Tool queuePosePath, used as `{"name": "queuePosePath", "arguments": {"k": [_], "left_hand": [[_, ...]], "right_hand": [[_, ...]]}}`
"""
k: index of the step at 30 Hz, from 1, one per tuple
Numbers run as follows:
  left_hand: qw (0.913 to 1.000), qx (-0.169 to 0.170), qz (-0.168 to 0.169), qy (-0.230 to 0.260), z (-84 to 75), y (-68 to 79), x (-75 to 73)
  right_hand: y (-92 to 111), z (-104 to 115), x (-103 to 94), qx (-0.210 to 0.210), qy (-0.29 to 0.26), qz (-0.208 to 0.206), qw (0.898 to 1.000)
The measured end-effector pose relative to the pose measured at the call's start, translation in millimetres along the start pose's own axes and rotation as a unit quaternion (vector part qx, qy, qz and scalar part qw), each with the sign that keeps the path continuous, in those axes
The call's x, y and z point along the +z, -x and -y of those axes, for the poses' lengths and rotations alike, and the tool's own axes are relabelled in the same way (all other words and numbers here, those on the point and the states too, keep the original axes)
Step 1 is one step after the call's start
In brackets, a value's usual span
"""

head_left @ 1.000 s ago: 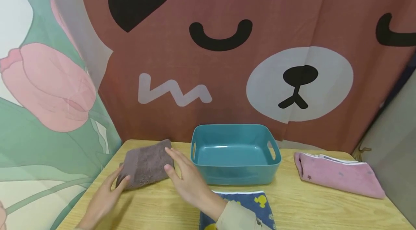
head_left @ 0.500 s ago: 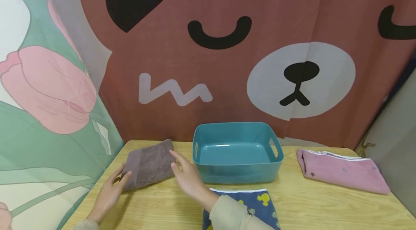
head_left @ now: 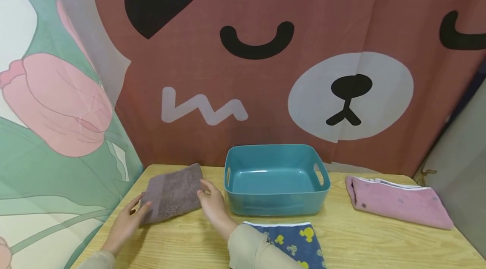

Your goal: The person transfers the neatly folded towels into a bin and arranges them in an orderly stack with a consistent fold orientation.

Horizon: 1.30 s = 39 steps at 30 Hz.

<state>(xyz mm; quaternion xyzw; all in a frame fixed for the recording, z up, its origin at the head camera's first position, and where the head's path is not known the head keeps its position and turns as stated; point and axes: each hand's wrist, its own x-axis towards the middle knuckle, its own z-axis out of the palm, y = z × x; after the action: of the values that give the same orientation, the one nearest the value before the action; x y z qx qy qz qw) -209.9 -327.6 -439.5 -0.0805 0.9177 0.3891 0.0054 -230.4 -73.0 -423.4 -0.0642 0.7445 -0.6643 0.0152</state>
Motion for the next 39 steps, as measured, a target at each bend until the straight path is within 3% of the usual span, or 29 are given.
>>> {"name": "queuePosePath", "arguments": {"k": [8, 17, 25, 33, 39], "left_hand": [[0.9971, -0.026, 0.023, 0.068, 7.8, -2.6, -0.2], [0.9938, -0.057, 0.012, 0.094, 12.8, 1.4, 6.3], [0.9947, -0.048, -0.004, 0.091, 15.4, -3.6, 14.8], [0.9827, -0.095, 0.005, 0.158, 12.5, -9.4, 14.1], [0.9746, -0.118, 0.019, 0.189, 6.4, -6.3, 12.2]], "right_hand": [[-9.0, -12.8, 4.5, 0.013, -0.004, -0.029, 0.999], [-15.1, -24.5, 15.8, 0.028, 0.018, -0.041, 0.999], [-27.4, -29.5, 15.2, 0.068, 0.043, -0.059, 0.995], [-25.9, -28.6, 10.3, 0.121, 0.0, -0.044, 0.992], [-25.6, -23.9, 11.7, 0.125, -0.014, -0.03, 0.992]]}}
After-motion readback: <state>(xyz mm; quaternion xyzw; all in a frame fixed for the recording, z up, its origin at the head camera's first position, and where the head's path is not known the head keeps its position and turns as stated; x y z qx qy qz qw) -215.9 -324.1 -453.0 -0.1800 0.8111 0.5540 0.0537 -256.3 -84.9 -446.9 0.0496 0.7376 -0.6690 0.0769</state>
